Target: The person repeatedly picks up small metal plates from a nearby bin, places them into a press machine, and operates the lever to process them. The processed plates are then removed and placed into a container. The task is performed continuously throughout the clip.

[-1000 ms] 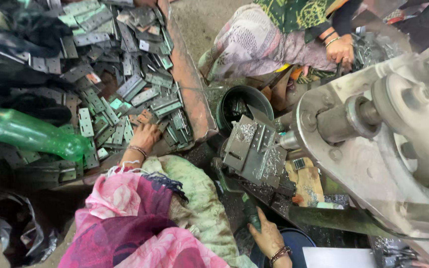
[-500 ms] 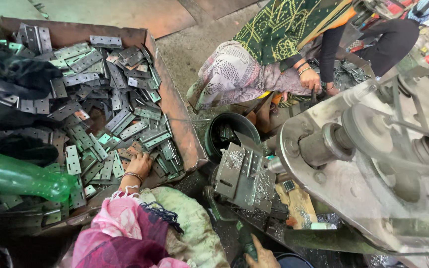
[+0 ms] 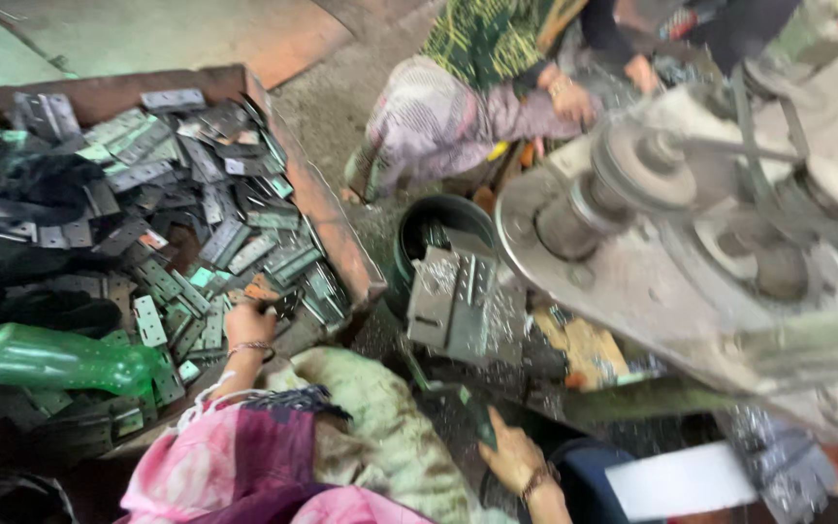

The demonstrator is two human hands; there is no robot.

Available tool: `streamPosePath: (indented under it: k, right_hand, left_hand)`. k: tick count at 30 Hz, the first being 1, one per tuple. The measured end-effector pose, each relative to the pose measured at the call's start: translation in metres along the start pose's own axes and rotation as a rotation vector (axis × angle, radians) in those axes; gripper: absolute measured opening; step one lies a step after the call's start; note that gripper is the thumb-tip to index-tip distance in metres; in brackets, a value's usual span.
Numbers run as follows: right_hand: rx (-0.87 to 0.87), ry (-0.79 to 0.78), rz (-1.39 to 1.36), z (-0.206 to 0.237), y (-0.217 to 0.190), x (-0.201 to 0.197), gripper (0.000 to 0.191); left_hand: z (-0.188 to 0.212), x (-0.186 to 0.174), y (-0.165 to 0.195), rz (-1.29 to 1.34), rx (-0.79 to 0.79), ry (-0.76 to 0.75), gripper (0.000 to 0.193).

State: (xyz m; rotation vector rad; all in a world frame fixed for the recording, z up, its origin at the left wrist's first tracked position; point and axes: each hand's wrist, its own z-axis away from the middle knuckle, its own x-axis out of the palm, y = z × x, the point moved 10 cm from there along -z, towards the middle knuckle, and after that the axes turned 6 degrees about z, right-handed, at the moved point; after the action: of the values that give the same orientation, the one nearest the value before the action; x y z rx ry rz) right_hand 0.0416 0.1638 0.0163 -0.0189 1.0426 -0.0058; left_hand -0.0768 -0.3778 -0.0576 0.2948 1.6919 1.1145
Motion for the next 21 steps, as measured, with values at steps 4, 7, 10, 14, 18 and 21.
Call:
streamPosePath:
  k: [4, 7, 10, 14, 18, 21]
  right_hand:
    - [-0.006, 0.008, 0.0, 0.012, -0.016, -0.012, 0.082]
    - [-0.02, -0.002, 0.003, 0.015, -0.021, -0.012, 0.082]
    - [-0.034, 0.002, -0.007, 0.016, -0.024, -0.013, 0.082]
    - [-0.049, 0.02, -0.008, 0.016, -0.028, -0.014, 0.08]
    - [-0.052, 0.024, 0.008, 0.018, -0.03, -0.013, 0.079]
    - [-0.056, 0.029, -0.012, 0.021, -0.031, -0.014, 0.079]
  left_hand:
    - [0.019, -0.025, 0.053, 0.146, -0.001, 0.11, 0.035]
    - [0.049, -0.012, 0.131, 0.483, 0.202, 0.068, 0.032]
    - [0.103, 0.021, 0.213, 0.477, 0.459, 0.095, 0.021]
    - [0.215, 0.144, 0.288, -0.381, 1.036, -0.268, 0.046]
    - [0.257, 0.194, 0.281, -0.629, 1.129, -0.178, 0.056]
    - [0.252, 0.212, 0.267, -0.6, 1.084, -0.278, 0.054]
